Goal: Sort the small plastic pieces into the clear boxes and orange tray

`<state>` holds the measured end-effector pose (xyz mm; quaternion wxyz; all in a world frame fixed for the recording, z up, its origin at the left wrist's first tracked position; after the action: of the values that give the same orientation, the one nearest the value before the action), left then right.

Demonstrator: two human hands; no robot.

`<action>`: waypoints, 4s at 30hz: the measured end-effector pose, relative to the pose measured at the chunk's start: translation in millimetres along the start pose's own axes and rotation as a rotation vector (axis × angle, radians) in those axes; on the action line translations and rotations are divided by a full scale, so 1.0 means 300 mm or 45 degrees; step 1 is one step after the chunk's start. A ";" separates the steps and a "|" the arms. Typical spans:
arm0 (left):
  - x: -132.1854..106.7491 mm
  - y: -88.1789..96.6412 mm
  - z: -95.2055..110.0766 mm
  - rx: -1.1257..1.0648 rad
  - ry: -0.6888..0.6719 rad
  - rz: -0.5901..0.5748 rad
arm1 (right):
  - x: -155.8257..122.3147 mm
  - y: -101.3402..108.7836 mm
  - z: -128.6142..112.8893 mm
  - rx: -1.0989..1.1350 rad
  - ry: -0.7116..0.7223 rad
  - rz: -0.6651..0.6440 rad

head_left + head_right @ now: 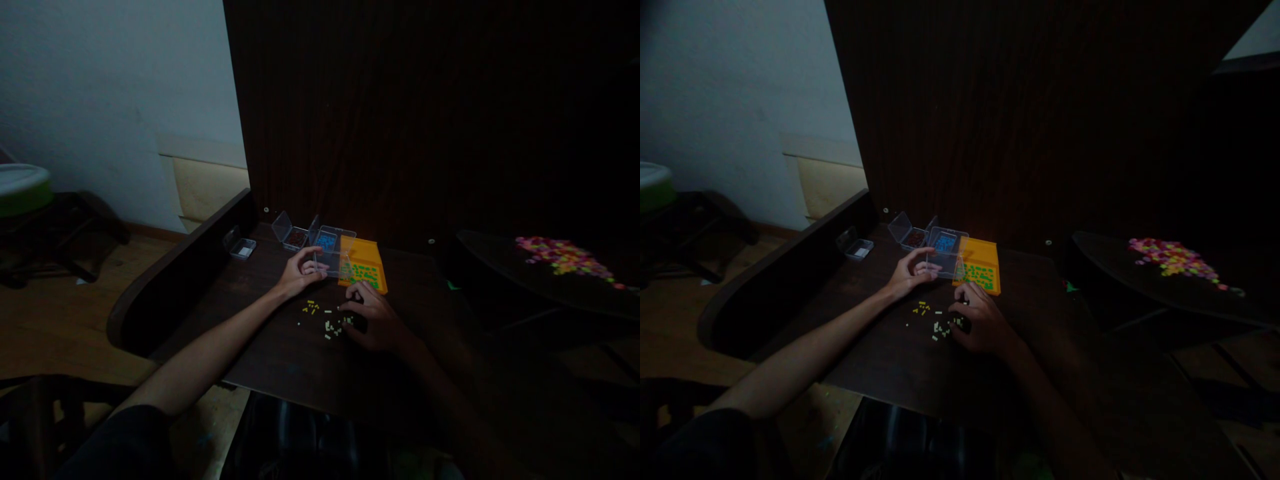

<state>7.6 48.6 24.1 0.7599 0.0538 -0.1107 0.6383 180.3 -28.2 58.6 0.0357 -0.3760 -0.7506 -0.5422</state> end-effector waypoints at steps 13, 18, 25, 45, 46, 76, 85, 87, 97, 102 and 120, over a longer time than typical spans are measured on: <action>0.002 0.004 -0.004 0.014 -0.020 -0.001 | -0.007 0.028 -0.002 0.077 -0.004 -0.062; 0.002 0.005 -0.004 0.008 -0.010 -0.003 | -0.016 0.015 0.008 0.101 -0.021 -0.097; 0.001 0.008 -0.003 0.010 -0.016 0.015 | -0.012 -0.033 0.014 0.052 -0.029 -0.106; 0.004 0.001 -0.007 0.019 -0.038 -0.009 | 0.023 -0.119 0.030 -0.026 -0.111 -0.027; 0.005 0.001 -0.006 0.021 -0.042 -0.011 | 0.025 -0.120 0.031 -0.007 -0.123 -0.022; 0.003 0.003 0.002 0.008 -0.052 -0.013 | 0.014 -0.119 0.025 -0.143 -0.049 -0.022; -0.001 -0.001 0.009 0.014 -0.031 -0.006 | 0.019 -0.132 0.007 -0.283 -0.034 -0.087; -0.001 0.000 0.009 0.012 -0.025 -0.007 | 0.019 -0.131 0.004 -0.295 -0.036 -0.105; 0.001 0.005 -0.001 0.001 -0.018 0.004 | 0.024 -0.094 0.001 -0.191 -0.088 -0.017; 0.001 0.003 0.002 -0.003 -0.017 -0.005 | 0.037 -0.164 -0.105 -0.101 0.088 -0.162; -0.004 -0.005 0.005 -0.013 -0.012 -0.025 | -0.115 -0.138 -0.122 -0.216 0.138 -0.229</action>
<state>8.7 46.8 25.2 0.7659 0.0540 -0.1171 0.6299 167.2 -82.4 25.1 -0.0046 -0.2790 -0.7297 -0.6242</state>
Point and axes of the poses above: each hand's wrist, its own x-axis towards the middle knuckle, its own y-axis out of the back of the hand, z = x × y, the point moved 6 cm from there along x, towards the middle knuckle, and after that the axes turned 12 degrees about x, right-handed, at the moved point
